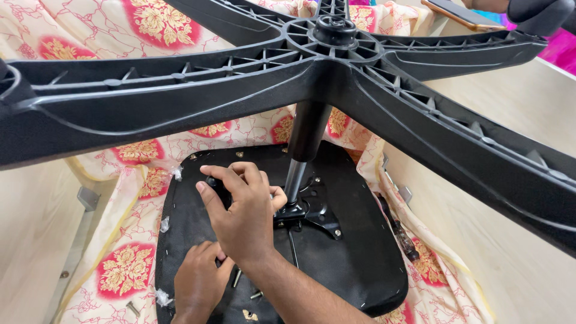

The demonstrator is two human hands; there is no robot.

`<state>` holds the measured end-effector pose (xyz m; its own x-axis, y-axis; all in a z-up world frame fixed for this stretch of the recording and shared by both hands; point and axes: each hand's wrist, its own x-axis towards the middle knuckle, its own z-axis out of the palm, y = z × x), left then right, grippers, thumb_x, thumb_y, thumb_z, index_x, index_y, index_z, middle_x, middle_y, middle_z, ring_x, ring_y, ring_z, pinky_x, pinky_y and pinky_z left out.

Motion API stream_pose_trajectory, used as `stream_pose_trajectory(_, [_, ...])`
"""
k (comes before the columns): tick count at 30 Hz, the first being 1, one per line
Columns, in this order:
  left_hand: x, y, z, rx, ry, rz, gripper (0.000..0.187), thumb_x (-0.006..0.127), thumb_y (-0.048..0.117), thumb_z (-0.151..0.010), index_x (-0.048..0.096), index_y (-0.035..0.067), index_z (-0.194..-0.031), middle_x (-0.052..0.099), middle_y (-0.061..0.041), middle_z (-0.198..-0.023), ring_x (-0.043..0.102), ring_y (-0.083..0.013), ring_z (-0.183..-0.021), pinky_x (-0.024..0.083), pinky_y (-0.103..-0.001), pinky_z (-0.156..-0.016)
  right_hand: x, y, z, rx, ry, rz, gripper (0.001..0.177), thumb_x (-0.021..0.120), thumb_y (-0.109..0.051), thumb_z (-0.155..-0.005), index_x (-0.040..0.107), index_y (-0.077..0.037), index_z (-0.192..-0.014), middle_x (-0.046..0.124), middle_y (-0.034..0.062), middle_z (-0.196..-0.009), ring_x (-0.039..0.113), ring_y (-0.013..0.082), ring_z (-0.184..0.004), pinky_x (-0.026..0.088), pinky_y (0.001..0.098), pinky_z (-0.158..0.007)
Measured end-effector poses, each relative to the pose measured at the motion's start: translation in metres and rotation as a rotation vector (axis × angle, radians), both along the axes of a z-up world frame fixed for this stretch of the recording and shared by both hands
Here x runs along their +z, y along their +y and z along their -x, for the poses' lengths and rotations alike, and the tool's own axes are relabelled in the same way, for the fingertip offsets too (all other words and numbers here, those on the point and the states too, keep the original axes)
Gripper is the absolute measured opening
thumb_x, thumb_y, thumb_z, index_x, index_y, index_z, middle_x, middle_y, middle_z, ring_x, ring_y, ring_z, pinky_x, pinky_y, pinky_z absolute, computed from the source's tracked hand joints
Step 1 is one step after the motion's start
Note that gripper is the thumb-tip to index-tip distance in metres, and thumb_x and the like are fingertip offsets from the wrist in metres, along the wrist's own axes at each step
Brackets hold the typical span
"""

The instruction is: The person uses a screwdriver to tighten screws on the underside of an office chair seat, securing the seat to the chair's base and gas lift. The person works on multiple screw locations around the central mounting plate.

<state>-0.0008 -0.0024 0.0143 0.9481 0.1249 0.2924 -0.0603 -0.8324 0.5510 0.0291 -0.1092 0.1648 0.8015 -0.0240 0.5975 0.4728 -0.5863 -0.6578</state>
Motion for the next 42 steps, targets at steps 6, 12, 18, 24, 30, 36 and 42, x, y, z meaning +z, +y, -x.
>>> stream_pose_trajectory(6, [-0.003, 0.0, -0.001, -0.013, -0.044, -0.009, 0.024, 0.082, 0.026, -0.072, 0.065, 0.009, -0.073, 0.068, -0.003, -0.079, 0.065, -0.0293, -0.084, 0.054, -0.044, -0.072, 0.001, -0.004, 0.0, 0.076, -0.065, -0.02, 0.023, 0.059, -0.021, -0.102, 0.074, -0.018, -0.119, 0.069, -0.0066, -0.11, 0.059, 0.0128, -0.11, 0.024, 0.0436, -0.102])
stream_pose_trajectory(12, [-0.01, 0.002, -0.004, -0.011, -0.077, -0.021, 0.023, 0.082, 0.023, -0.071, 0.064, 0.009, -0.072, 0.067, -0.004, -0.079, 0.065, -0.0301, -0.083, 0.054, -0.045, -0.072, 0.0, -0.009, 0.005, 0.09, -0.069, 0.05, 0.023, 0.074, -0.03, -0.091, 0.079, -0.02, -0.112, 0.066, 0.0031, -0.111, 0.056, 0.0164, -0.108, 0.023, 0.0445, -0.097])
stream_pose_trajectory(18, [-0.014, 0.001, -0.004, -0.018, -0.107, -0.027, 0.021, 0.081, 0.021, -0.07, 0.065, 0.01, -0.076, 0.068, -0.002, -0.08, 0.065, -0.0301, -0.083, 0.054, -0.044, -0.071, 0.0, -0.016, 0.009, 0.125, 0.002, -0.037, 0.028, 0.064, -0.017, -0.1, 0.07, -0.018, -0.127, 0.067, -0.0069, -0.112, 0.057, 0.0116, -0.112, 0.024, 0.045, -0.103])
stream_pose_trajectory(24, [-0.016, 0.001, -0.005, -0.013, -0.074, -0.074, 0.019, 0.08, 0.024, -0.073, 0.066, 0.011, -0.078, 0.068, -0.001, -0.082, 0.066, -0.0286, -0.085, 0.055, -0.044, -0.072, 0.004, -0.023, 0.016, 0.127, -0.033, 0.02, 0.024, 0.076, -0.024, -0.087, 0.077, -0.019, -0.111, 0.063, 0.0033, -0.11, 0.055, 0.0155, -0.102, 0.022, 0.0452, -0.098])
stream_pose_trajectory(30, [-0.018, 0.002, -0.007, -0.007, -0.013, -0.085, 0.018, 0.079, 0.025, -0.076, 0.068, 0.011, -0.08, 0.069, -0.001, -0.083, 0.066, -0.0275, -0.087, 0.055, -0.044, -0.075, 0.005, -0.023, 0.018, 0.133, 0.017, 0.003, 0.025, 0.068, -0.02, -0.096, 0.073, -0.018, -0.121, 0.068, -0.002, -0.113, 0.057, 0.0143, -0.108, 0.024, 0.0437, -0.1])
stream_pose_trajectory(36, [-0.016, 0.001, -0.007, -0.016, -0.014, -0.04, 0.019, 0.078, 0.025, -0.075, 0.072, 0.014, -0.091, 0.069, -0.001, -0.082, 0.066, -0.0279, -0.084, 0.055, -0.043, -0.075, 0.003, -0.026, 0.02, 0.149, 0.035, -0.026, 0.03, 0.058, -0.016, -0.102, 0.066, -0.017, -0.132, 0.068, -0.003, -0.124, 0.058, 0.0133, -0.116, 0.026, 0.0418, -0.102])
stream_pose_trajectory(42, [-0.014, 0.002, -0.004, -0.013, -0.023, -0.091, 0.018, 0.078, 0.027, -0.077, 0.07, 0.012, -0.081, 0.07, -0.002, -0.085, 0.066, -0.0283, -0.09, 0.055, -0.044, -0.077, 0.004, -0.025, 0.024, 0.119, -0.102, 0.013, 0.025, 0.074, -0.025, -0.093, 0.075, -0.017, -0.117, 0.063, 0.0053, -0.117, 0.056, 0.0167, -0.107, 0.025, 0.042, -0.098])
